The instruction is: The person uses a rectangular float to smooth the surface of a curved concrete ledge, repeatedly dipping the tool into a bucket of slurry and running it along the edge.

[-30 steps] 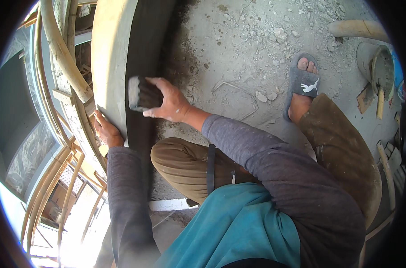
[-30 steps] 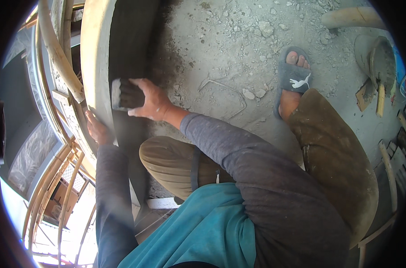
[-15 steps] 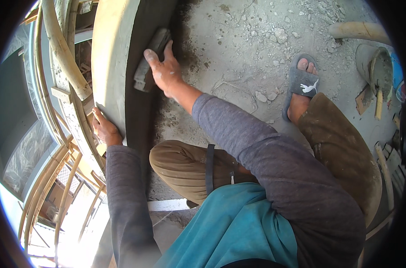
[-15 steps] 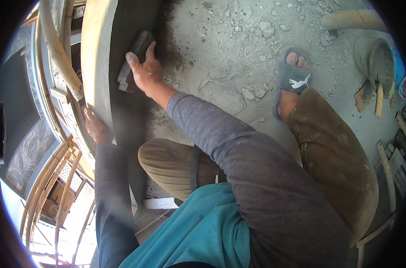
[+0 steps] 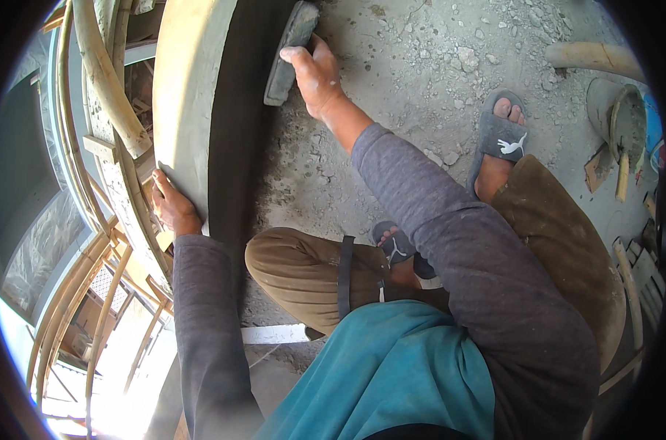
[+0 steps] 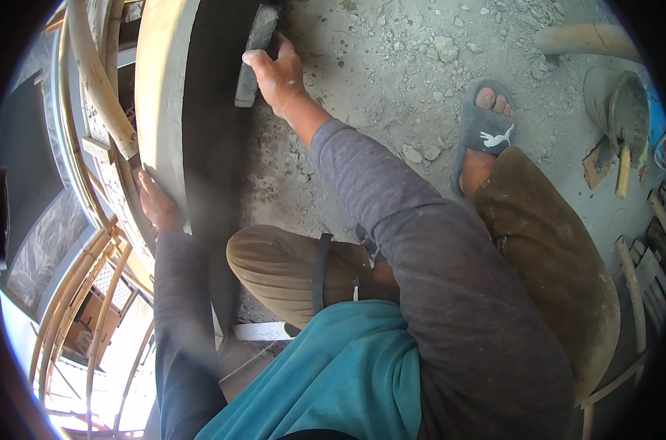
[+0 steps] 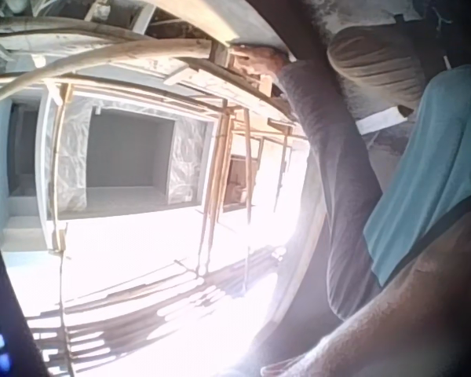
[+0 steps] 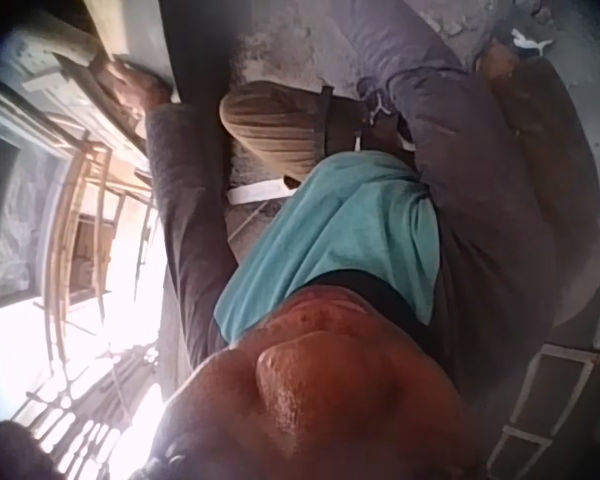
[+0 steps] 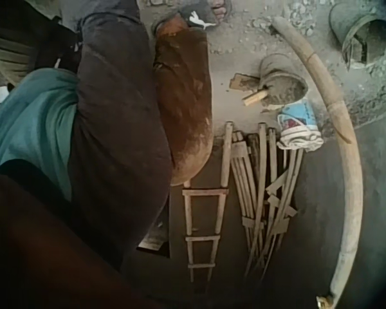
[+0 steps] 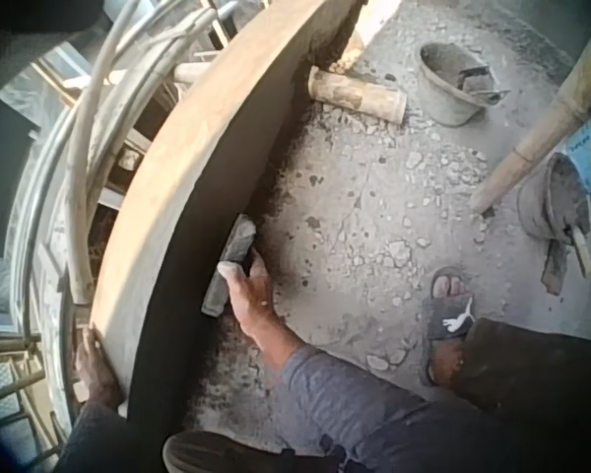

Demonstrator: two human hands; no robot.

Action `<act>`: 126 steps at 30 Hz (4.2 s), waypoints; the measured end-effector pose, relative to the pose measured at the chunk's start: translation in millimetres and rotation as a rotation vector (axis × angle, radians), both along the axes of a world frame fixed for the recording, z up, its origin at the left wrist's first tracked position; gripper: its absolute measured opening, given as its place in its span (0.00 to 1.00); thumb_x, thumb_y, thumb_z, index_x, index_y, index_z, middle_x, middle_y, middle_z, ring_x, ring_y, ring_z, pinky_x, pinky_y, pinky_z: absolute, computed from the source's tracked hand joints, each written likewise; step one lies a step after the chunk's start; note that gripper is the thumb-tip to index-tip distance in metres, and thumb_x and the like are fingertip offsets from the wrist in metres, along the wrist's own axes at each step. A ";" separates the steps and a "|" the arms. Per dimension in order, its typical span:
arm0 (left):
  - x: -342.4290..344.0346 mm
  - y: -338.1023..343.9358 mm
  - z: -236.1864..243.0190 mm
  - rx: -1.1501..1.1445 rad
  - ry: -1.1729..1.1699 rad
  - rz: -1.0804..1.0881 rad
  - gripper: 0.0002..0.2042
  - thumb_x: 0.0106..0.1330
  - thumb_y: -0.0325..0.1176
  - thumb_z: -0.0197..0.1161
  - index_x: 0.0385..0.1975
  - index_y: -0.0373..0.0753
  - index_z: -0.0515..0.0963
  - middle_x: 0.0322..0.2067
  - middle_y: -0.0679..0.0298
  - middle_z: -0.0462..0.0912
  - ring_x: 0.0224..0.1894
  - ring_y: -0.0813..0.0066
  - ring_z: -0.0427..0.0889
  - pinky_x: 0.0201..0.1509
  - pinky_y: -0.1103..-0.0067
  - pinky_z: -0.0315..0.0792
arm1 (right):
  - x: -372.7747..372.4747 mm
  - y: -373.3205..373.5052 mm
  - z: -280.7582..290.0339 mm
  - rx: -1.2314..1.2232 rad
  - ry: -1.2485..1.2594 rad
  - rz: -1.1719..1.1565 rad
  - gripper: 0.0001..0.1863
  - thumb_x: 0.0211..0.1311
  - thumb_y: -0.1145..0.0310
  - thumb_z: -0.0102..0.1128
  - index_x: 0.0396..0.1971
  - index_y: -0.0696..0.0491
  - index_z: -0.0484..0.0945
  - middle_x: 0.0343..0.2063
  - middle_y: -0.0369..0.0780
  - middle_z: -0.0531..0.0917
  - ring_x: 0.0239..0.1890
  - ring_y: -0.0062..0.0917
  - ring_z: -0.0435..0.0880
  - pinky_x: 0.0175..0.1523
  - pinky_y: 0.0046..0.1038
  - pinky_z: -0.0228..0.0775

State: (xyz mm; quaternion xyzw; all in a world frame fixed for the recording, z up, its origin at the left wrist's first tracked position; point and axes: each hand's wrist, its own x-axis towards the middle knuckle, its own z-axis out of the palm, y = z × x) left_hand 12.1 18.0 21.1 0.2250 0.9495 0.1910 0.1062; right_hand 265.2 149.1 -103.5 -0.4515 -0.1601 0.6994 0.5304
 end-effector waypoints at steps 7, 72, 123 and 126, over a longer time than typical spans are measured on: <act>-2.3 -1.0 1.3 -0.081 0.123 -0.043 0.41 0.66 0.71 0.46 0.59 0.37 0.77 0.51 0.50 0.83 0.53 0.57 0.81 0.60 0.65 0.69 | -10.6 -6.1 -6.4 0.128 -0.148 0.076 0.41 0.47 0.56 0.70 0.62 0.61 0.70 0.50 0.48 0.81 0.55 0.36 0.79 0.64 0.35 0.68; 3.7 -0.5 1.6 0.004 0.077 -0.015 0.36 0.71 0.62 0.46 0.58 0.32 0.77 0.50 0.50 0.83 0.49 0.59 0.83 0.55 0.67 0.75 | 45.3 88.8 -30.5 0.087 -0.061 0.043 0.42 0.46 0.57 0.71 0.62 0.61 0.70 0.50 0.45 0.81 0.53 0.32 0.79 0.61 0.33 0.70; -14.4 -8.9 0.7 -0.043 0.081 -0.030 0.41 0.66 0.72 0.44 0.62 0.40 0.76 0.54 0.50 0.81 0.55 0.55 0.80 0.61 0.64 0.68 | 11.6 -50.9 27.6 0.890 -0.738 0.366 0.45 0.36 0.62 0.78 0.62 0.47 0.71 0.57 0.41 0.77 0.61 0.36 0.76 0.65 0.39 0.65; 2.4 -1.0 10.2 -0.030 0.101 -0.025 0.37 0.71 0.63 0.47 0.60 0.30 0.75 0.52 0.48 0.81 0.51 0.59 0.82 0.58 0.68 0.74 | 22.6 -1.1 19.0 0.776 -0.794 0.028 0.46 0.37 0.60 0.79 0.62 0.52 0.68 0.56 0.45 0.76 0.58 0.42 0.75 0.65 0.41 0.66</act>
